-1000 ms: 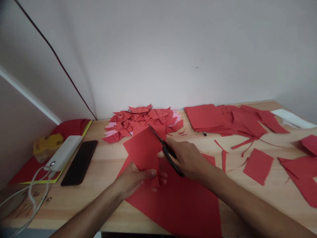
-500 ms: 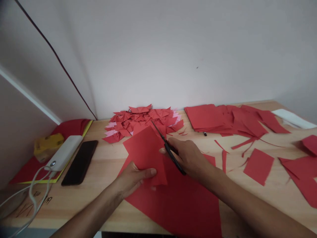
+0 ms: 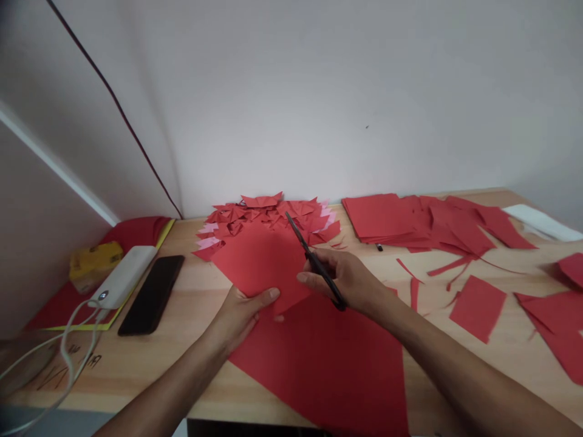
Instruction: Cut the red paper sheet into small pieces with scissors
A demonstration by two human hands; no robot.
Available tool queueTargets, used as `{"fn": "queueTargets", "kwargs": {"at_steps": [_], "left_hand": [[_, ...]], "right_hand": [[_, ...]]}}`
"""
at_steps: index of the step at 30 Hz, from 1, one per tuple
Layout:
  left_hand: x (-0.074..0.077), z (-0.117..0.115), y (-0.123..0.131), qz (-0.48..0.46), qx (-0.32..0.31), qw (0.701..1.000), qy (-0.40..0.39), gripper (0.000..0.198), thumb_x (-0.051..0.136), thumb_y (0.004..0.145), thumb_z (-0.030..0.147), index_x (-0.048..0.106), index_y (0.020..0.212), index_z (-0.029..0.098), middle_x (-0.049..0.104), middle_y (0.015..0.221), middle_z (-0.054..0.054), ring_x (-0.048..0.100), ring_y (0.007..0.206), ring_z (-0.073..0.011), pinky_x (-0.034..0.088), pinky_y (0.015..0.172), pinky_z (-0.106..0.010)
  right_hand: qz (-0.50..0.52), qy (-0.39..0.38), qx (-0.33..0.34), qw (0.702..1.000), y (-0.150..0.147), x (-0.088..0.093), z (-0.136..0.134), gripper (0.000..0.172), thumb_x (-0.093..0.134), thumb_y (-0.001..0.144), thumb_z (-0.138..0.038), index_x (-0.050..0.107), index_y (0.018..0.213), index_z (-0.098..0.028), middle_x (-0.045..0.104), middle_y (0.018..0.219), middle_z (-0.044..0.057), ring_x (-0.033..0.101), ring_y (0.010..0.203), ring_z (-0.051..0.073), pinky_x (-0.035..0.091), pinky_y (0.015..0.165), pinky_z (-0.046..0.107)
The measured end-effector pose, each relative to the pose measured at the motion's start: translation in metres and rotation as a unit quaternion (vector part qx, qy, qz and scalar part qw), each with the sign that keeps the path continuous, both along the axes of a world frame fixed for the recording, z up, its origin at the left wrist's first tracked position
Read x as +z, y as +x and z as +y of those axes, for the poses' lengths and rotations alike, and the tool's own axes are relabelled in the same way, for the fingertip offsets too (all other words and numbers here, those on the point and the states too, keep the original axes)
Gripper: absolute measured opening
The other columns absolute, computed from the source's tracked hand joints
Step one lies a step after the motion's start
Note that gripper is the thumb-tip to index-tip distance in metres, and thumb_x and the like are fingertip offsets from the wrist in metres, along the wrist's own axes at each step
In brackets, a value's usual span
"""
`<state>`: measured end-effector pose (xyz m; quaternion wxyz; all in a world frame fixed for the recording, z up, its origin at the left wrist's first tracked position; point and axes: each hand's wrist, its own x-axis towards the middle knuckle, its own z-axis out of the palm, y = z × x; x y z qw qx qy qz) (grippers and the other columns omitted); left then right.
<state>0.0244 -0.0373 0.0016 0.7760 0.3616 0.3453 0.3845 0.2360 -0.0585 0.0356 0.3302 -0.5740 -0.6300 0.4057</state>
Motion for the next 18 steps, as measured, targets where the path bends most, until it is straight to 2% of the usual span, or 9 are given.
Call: {"fn": "queueTargets", "kwargs": {"at_steps": [5, 10, 12, 14, 18], "left_hand": [[-0.003, 0.002, -0.002, 0.009, -0.008, 1.000, 0.012, 0.056, 0.082, 0.070, 0.023, 0.059, 0.120, 0.012, 0.071, 0.109, -0.014, 0.071, 0.082, -0.0251, 0.059, 0.055, -0.029], [-0.003, 0.006, -0.006, 0.041, -0.076, 0.996, 0.025, 0.038, 0.078, 0.075, 0.033, 0.068, 0.101, 0.008, 0.075, 0.093, -0.015, 0.073, 0.077, -0.0257, 0.059, 0.061, -0.030], [-0.001, 0.007, -0.008, 0.050, -0.082, 0.995, 0.033, 0.034, 0.077, 0.076, 0.034, 0.069, 0.098, 0.008, 0.075, 0.088, -0.015, 0.074, 0.077, -0.0249, 0.057, 0.061, -0.028], [0.002, 0.008, -0.009, 0.056, -0.082, 0.994, 0.035, 0.033, 0.075, 0.078, 0.032, 0.069, 0.102, 0.010, 0.076, 0.089, -0.015, 0.074, 0.078, -0.0233, 0.056, 0.061, -0.026], [0.004, 0.007, -0.010, 0.060, -0.092, 0.993, 0.035, 0.031, 0.073, 0.080, 0.030, 0.070, 0.103, 0.010, 0.076, 0.090, -0.015, 0.073, 0.077, -0.0210, 0.056, 0.061, -0.025]], "right_hand": [[-0.007, 0.010, -0.001, 1.000, -0.005, -0.004, 0.000, 0.027, 0.059, 0.083, -0.042, 0.048, 0.071, -0.021, 0.044, 0.062, -0.005, 0.040, 0.053, 0.010, 0.034, 0.050, 0.023], [-0.042, 0.037, -0.051, 0.997, 0.005, 0.004, -0.001, 0.026, 0.061, 0.081, -0.045, 0.053, 0.076, -0.020, 0.047, 0.060, -0.004, 0.044, 0.052, 0.011, 0.036, 0.049, 0.024], [-0.054, 0.038, -0.091, 0.994, 0.021, 0.012, -0.001, 0.027, 0.064, 0.080, -0.046, 0.055, 0.079, -0.020, 0.051, 0.060, -0.003, 0.046, 0.051, 0.011, 0.037, 0.049, 0.024], [-0.072, 0.024, -0.137, 0.988, 0.042, 0.023, 0.000, 0.030, 0.063, 0.081, -0.048, 0.053, 0.074, -0.021, 0.050, 0.054, -0.004, 0.042, 0.045, 0.010, 0.032, 0.044, 0.024], [-0.136, 0.026, -0.255, 0.957, 0.090, 0.044, 0.008, 0.024, 0.063, 0.085, -0.037, 0.055, 0.070, -0.019, 0.050, 0.053, -0.004, 0.043, 0.048, 0.008, 0.031, 0.050, 0.026]]}}
